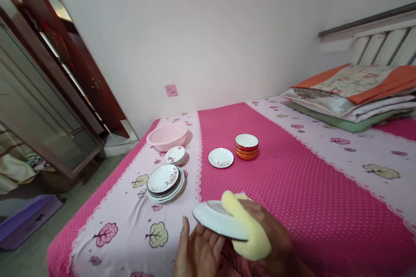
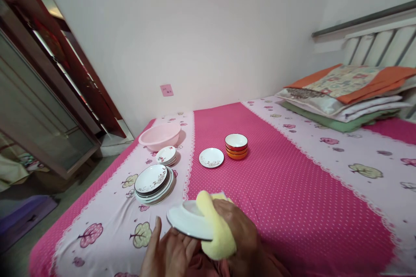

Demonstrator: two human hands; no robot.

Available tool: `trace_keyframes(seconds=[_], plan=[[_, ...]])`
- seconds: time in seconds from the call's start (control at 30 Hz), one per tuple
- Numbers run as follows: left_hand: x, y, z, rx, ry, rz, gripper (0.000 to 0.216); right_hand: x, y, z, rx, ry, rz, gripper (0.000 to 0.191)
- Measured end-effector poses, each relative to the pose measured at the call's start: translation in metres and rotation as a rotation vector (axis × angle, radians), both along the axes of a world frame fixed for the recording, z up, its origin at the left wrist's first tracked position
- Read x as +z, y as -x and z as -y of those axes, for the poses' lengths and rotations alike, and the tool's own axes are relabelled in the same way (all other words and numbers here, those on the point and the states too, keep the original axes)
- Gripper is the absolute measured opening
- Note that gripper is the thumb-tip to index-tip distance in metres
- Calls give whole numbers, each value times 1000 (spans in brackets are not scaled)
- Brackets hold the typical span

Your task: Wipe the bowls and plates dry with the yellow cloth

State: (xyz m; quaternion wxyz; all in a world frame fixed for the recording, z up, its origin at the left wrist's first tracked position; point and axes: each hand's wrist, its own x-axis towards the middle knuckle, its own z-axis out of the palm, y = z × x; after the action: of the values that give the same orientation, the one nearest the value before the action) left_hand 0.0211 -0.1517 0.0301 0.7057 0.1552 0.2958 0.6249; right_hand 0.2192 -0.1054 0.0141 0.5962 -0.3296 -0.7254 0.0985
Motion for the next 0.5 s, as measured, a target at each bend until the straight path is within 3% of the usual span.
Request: trace_keyframes(seconds=[0.1, 0.17, 0.37, 0.5], plan=[[9, -6, 4, -72, -12, 29, 51, 4, -2, -2, 36, -302, 225, 39], [11, -6, 6, -48, 37, -33, 54, 7, -3, 0, 58, -368, 336, 44], [2, 3, 5, 10, 40, -57, 66, -6, -13, 10, 53, -296, 495, 55], [-6, 8, 5, 14, 2, -14, 71, -29, -25, 19, 71, -41, 208, 50]])
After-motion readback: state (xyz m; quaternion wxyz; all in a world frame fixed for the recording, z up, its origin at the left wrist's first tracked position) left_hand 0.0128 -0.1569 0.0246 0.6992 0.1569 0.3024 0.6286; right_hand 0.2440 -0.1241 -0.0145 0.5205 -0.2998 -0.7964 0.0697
